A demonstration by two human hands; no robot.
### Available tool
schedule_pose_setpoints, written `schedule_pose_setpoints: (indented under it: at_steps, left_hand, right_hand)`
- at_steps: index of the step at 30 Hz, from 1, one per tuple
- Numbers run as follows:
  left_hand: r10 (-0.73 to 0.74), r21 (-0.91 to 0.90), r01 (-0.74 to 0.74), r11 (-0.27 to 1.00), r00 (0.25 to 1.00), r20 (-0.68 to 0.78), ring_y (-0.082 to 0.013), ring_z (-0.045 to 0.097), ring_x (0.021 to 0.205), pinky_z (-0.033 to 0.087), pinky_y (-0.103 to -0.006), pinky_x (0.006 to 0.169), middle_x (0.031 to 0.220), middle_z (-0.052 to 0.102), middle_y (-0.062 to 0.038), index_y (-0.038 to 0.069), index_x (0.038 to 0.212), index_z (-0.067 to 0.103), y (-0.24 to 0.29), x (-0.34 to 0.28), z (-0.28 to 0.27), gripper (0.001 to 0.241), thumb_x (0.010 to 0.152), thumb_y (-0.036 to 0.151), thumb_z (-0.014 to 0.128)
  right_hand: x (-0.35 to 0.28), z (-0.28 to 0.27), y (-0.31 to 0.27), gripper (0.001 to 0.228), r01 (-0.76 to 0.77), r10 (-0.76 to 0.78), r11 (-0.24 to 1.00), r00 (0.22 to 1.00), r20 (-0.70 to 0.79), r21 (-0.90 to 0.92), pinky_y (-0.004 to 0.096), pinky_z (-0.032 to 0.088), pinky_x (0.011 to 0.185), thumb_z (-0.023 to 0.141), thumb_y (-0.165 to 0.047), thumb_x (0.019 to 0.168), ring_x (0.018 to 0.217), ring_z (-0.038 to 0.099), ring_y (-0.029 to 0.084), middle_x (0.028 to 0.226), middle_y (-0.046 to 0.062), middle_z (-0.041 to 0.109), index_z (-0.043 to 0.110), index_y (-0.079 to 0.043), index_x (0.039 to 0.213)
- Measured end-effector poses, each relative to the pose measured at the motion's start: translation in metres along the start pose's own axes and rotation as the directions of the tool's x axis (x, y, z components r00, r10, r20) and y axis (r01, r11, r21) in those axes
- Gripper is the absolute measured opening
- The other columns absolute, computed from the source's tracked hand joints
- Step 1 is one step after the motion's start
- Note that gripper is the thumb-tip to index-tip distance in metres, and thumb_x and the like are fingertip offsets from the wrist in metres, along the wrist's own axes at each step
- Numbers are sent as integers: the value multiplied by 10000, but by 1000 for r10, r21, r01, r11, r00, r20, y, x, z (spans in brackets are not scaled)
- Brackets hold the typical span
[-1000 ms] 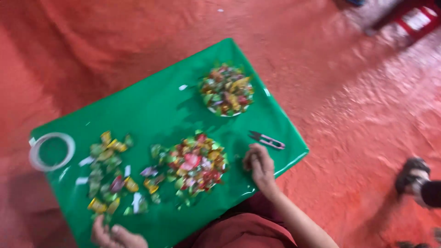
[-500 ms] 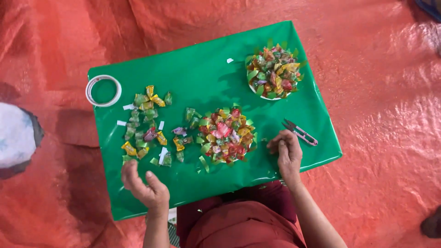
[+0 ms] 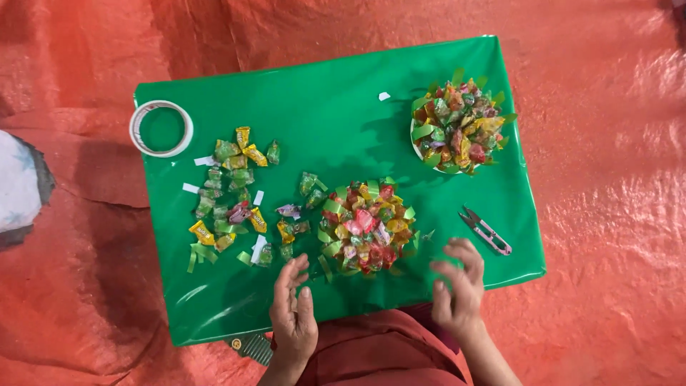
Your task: The person arranges individually wrapped candies into a spherical bouquet on a green table. They pick candies from a pile and place them into the growing arrangement, occasionally adjusting the position of the candies to maintain the shape.
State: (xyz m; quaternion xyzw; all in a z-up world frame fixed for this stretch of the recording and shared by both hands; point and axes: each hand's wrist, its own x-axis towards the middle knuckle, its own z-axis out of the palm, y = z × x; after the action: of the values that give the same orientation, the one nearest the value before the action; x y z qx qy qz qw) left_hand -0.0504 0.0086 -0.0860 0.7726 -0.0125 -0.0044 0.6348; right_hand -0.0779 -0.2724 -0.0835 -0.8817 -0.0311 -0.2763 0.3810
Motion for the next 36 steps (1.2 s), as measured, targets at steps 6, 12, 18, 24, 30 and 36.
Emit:
schedule_pose_setpoints:
  at_steps: [6, 12, 18, 24, 30, 36]
  left_hand:
    - [5, 98, -10, 995, 999, 45, -350, 504, 1457, 512, -450, 1111, 1588, 462, -220, 7, 1545, 366, 4, 18, 5, 537, 1092, 294, 392]
    - [-86, 33, 83, 996, 990, 110, -362, 399, 1528, 444, -474, 1190, 1633, 387, -215, 12, 1583, 290, 9, 28, 10, 603, 1092, 353, 372]
    - [-99, -16, 102, 995, 988, 120, -365, 362, 1546, 411, -464, 1220, 1656, 340, -215, 26, 1611, 214, 1, 26, 12, 603, 1096, 293, 380]
    - [-270, -172, 308, 936, 940, 210, -323, 366, 1542, 378, -426, 1219, 1652, 372, -181, 45, 1623, 166, 13, 34, 13, 687, 1061, 366, 398]
    - [-60, -85, 56, 995, 997, -43, -294, 668, 1176, 638, -360, 839, 1353, 637, -184, -2, 1490, 433, 2, 62, -5, 430, 1071, 86, 398]
    - [266, 690, -447, 570, 894, 359, -356, 523, 1270, 452, -498, 1002, 1337, 620, -108, 94, 1234, 700, 33, 149, -18, 230, 1011, 82, 644]
  right_hand:
    - [2, 21, -20, 510, -19, 55, 956, 992, 115, -293, 549, 312, 1139, 352, -452, 1065, 1432, 432, 448, 1434, 193, 477, 756, -145, 1110]
    - [14, 22, -25, 498, -73, 129, 906, 986, 108, -417, 555, 265, 1161, 348, -445, 1073, 1483, 374, 456, 1492, 199, 423, 742, -154, 1164]
    - [16, 31, -23, 534, 2, 65, 922, 985, 158, -388, 564, 270, 1170, 334, -469, 1072, 1471, 376, 448, 1497, 210, 433, 771, -172, 1152]
    - [16, 29, -9, 507, -63, 79, 993, 983, 167, -100, 651, 288, 1268, 322, -442, 1093, 1475, 387, 439, 1520, 237, 397, 645, -63, 1192]
    - [16, 2, 46, 530, -477, 555, 716, 832, -1, 510, 457, 519, 1045, 462, -338, 1042, 1288, 598, 396, 1462, 235, 522, 448, 31, 1421]
    - [11, 7, 47, 366, -479, 504, 801, 863, 27, 360, 406, 544, 973, 367, -205, 1130, 1190, 623, 332, 1402, 213, 512, 467, 16, 1403]
